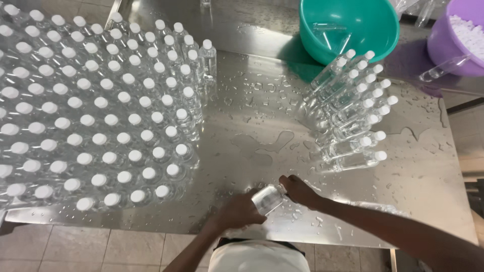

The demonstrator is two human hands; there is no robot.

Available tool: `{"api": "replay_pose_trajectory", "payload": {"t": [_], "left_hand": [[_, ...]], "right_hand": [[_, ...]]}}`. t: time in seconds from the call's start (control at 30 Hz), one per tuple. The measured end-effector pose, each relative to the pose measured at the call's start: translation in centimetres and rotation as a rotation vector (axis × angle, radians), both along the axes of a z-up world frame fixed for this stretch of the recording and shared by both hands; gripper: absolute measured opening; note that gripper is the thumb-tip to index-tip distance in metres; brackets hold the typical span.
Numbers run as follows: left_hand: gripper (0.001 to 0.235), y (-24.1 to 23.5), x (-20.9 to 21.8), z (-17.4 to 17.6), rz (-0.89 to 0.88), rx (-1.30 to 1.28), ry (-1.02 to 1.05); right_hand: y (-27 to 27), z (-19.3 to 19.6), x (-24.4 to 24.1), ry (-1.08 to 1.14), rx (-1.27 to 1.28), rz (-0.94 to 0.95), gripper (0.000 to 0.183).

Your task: The person repeatedly picks up clear plastic bottles from a large group on a stainless steel table, screws white caps onto them, and places the capped bottles into a separate group. The person handles the bottles and caps by hand throughout the process.

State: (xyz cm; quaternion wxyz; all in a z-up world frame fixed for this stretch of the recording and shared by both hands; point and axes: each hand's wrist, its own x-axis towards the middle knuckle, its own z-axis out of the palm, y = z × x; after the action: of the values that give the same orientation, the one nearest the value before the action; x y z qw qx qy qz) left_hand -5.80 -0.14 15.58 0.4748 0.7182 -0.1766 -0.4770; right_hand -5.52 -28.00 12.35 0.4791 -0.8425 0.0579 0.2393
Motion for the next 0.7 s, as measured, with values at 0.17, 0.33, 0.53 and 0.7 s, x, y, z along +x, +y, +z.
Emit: {"api": "replay_pose_trajectory", "payload": {"t": [0.17, 0.33, 0.53, 0.7], "left_hand": [[0.101, -5.3, -4.8, -5.0, -0.305, 0.628, -0.988], [0.092, -2.3, -1.2, -4.2, -0.081, 0.405, -0.695], [0.098, 1.4, 3.1, -4.6, 0.250, 0.014, -0.254], [0.120, 2.9, 6.1, -4.6, 0.421, 0.077, -0.331]], "right_hand": [[-3.8, -7.2, 0.3, 1.132, 0.161, 0.086, 0.061], [-0.6, -1.7, 3.1, 0.596, -0.145, 0.184, 0.068], [3.4, 2.0, 6.9, -0.100, -0.125, 0.347, 0.053], [8.2, 5.0, 15.8, -0.146, -0.126, 0.344, 0.032]]}}
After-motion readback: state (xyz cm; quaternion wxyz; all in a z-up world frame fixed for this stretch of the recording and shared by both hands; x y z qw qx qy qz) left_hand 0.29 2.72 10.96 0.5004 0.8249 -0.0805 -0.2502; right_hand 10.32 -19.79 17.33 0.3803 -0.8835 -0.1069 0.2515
